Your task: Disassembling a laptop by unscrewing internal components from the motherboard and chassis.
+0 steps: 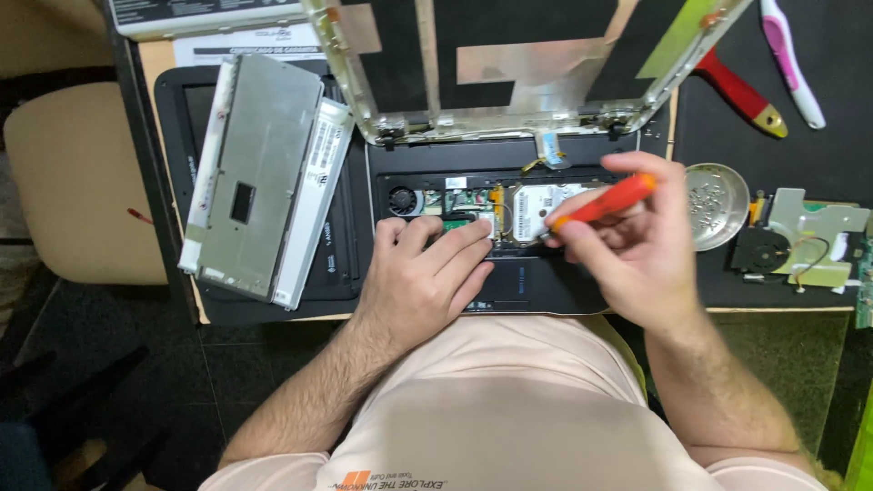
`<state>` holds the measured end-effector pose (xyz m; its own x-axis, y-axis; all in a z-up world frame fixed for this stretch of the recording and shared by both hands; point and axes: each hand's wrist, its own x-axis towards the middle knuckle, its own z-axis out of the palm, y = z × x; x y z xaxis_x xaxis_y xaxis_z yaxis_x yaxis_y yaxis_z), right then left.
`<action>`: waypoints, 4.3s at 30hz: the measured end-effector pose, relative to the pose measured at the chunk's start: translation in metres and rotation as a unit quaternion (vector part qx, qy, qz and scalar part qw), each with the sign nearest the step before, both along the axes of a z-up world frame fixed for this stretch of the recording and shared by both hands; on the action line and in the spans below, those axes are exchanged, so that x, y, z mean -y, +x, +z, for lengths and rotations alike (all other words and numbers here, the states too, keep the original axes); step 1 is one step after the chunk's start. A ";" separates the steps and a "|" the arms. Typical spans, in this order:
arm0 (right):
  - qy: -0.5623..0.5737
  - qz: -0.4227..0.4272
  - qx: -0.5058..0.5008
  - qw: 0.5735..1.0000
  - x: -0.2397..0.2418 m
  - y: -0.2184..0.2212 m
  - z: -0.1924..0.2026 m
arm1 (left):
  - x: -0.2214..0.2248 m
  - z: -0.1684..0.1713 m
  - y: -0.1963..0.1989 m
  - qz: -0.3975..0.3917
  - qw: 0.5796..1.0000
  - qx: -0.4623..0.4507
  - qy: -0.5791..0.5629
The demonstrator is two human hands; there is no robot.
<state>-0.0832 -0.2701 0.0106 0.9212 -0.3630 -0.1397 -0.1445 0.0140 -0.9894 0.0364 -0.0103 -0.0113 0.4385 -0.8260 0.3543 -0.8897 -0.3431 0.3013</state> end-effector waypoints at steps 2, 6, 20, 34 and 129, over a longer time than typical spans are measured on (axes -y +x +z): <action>0.008 0.010 -0.006 1.000 -0.009 0.008 -0.004 | -0.001 0.001 0.000 0.000 1.000 0.000 0.005; -0.025 0.036 0.006 0.999 -0.016 0.017 -0.015 | -0.001 -0.002 0.000 0.004 1.000 0.007 0.000; -0.075 0.034 0.006 0.997 -0.020 0.018 -0.023 | -0.001 -0.003 0.001 -0.003 1.000 0.018 0.001; -0.102 0.031 0.002 0.994 -0.019 0.018 -0.024 | -0.001 -0.003 0.001 -0.005 1.000 0.009 0.011; -0.339 0.083 0.335 0.875 -0.036 0.024 -0.014 | -0.002 -0.010 0.000 0.000 0.998 -0.049 -0.035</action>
